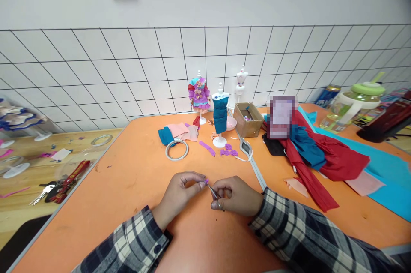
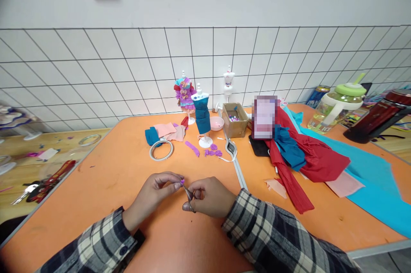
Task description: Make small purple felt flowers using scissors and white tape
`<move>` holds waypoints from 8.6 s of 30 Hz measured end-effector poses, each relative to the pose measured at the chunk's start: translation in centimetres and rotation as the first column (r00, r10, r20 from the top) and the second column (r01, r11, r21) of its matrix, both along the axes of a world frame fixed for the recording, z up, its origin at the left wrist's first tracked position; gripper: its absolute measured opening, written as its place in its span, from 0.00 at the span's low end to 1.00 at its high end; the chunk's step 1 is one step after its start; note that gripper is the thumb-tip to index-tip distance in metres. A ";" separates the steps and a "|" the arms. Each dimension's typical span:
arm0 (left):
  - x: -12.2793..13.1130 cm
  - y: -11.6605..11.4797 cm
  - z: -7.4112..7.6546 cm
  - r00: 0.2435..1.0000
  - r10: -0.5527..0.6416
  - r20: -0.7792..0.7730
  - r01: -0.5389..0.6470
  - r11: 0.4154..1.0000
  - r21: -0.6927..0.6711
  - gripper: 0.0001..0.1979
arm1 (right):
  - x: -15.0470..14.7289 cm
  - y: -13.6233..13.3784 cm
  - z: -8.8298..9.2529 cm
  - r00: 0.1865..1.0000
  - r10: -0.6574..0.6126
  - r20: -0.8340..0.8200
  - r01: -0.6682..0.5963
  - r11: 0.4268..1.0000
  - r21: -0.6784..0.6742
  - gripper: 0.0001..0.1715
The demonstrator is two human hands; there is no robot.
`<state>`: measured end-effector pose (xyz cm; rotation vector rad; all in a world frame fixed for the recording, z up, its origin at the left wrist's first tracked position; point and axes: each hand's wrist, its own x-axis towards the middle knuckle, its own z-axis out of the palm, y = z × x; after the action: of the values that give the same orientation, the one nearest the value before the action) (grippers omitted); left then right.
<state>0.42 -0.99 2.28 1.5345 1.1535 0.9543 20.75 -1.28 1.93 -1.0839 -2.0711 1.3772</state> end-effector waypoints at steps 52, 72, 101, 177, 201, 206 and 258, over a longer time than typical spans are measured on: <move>0.5 -0.4 -0.5 0.797 0.110 0.593 0.223 0.860 -0.459 0.10 | 3.7 3.6 -2.1 0.938 -0.231 0.259 0.236 0.972 0.013 0.26; 0.8 -0.7 -1.5 0.833 -0.039 0.552 0.314 0.855 -0.413 0.20 | 0.4 0.4 0.1 0.984 -0.036 -0.176 0.108 0.902 0.418 0.14; 2.7 -1.2 -2.2 0.845 0.208 0.493 -0.099 0.966 -0.238 0.10 | -4.0 -0.8 -1.7 0.539 -0.652 -0.534 0.202 0.715 -0.669 0.23; 0.0 0.6 -1.2 0.998 0.040 -0.041 -0.040 0.999 -0.010 0.10 | 1.5 2.1 -2.1 0.972 -0.190 0.137 0.165 0.971 0.175 0.20; 0.2 -0.1 -0.8 0.996 -0.088 -0.016 0.087 0.996 -0.022 0.10 | 1.5 0.5 -0.1 0.978 -0.004 0.208 -0.064 0.946 0.319 0.19; -0.1 0.0 -1.4 0.998 -0.070 0.010 0.070 0.997 -0.030 0.10 | 1.5 0.7 0.1 0.972 0.035 0.233 -0.109 0.945 0.310 0.11; 0.1 0.7 -1.3 0.969 -0.227 -0.101 0.219 0.972 -0.085 0.12 | 1.9 0.5 0.2 0.932 0.019 0.361 -0.141 0.939 0.314 0.11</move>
<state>0.48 -0.33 1.03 1.6344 1.0527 0.6776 22.60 -0.75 2.15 -1.1695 -2.5178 0.8548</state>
